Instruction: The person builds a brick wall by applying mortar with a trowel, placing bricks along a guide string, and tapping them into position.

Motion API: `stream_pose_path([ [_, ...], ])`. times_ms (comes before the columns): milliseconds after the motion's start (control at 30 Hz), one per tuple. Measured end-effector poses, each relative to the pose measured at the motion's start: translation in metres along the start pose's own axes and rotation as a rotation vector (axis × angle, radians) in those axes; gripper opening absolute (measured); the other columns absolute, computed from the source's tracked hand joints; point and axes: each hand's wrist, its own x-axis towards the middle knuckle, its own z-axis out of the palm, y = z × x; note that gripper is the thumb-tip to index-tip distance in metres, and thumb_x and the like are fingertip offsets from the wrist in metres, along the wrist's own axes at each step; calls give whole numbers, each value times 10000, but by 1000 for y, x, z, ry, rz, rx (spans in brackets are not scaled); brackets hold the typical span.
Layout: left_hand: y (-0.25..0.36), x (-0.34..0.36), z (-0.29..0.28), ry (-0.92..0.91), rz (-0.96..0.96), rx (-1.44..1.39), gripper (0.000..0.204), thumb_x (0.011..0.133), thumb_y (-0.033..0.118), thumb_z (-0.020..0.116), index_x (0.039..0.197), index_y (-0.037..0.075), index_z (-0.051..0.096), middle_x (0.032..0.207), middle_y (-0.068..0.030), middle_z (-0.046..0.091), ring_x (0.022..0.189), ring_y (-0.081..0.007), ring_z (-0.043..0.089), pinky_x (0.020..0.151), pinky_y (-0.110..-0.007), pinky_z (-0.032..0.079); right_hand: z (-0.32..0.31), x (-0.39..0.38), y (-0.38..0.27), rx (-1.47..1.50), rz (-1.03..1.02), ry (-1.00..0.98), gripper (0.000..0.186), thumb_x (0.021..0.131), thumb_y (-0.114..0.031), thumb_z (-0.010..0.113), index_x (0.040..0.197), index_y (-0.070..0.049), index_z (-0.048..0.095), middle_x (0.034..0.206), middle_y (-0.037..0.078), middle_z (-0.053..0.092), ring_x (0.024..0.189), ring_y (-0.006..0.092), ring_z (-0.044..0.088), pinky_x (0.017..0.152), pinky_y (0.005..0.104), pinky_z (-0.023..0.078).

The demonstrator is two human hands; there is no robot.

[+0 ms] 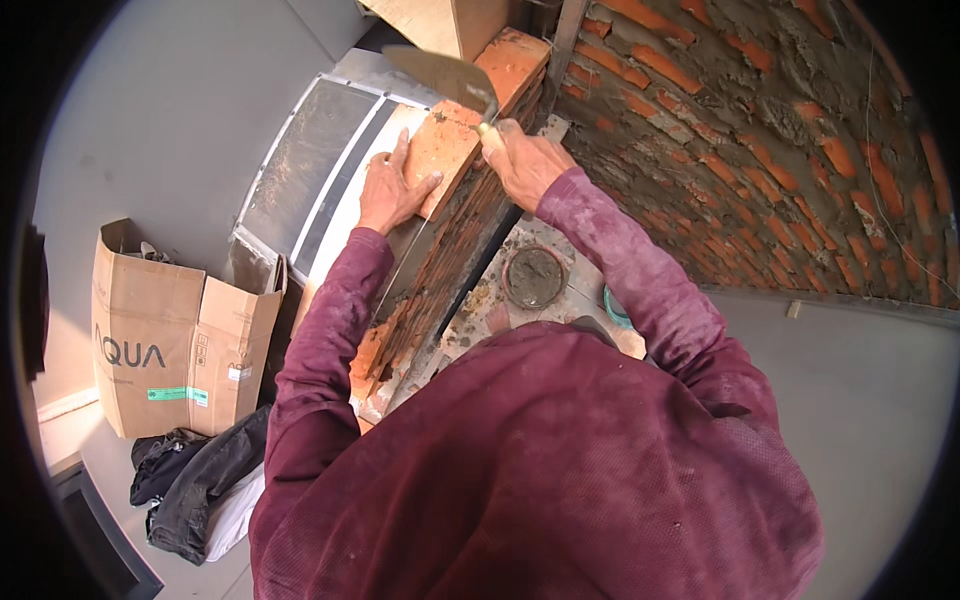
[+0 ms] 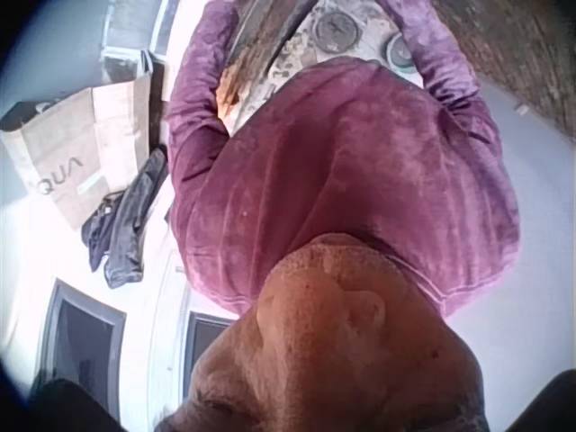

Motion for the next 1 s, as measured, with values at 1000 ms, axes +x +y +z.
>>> stream_pose_path([
  [1000, -8, -3, -8, -95, 7, -107, 735, 805, 482, 715, 1414, 139, 487, 1239, -176, 596, 1087, -324, 619, 888, -409, 504, 13, -10, -26, 85, -102, 149, 423, 998, -261, 448, 1327, 1, 401, 1021, 297, 626, 957, 451, 613, 794, 501, 485],
])
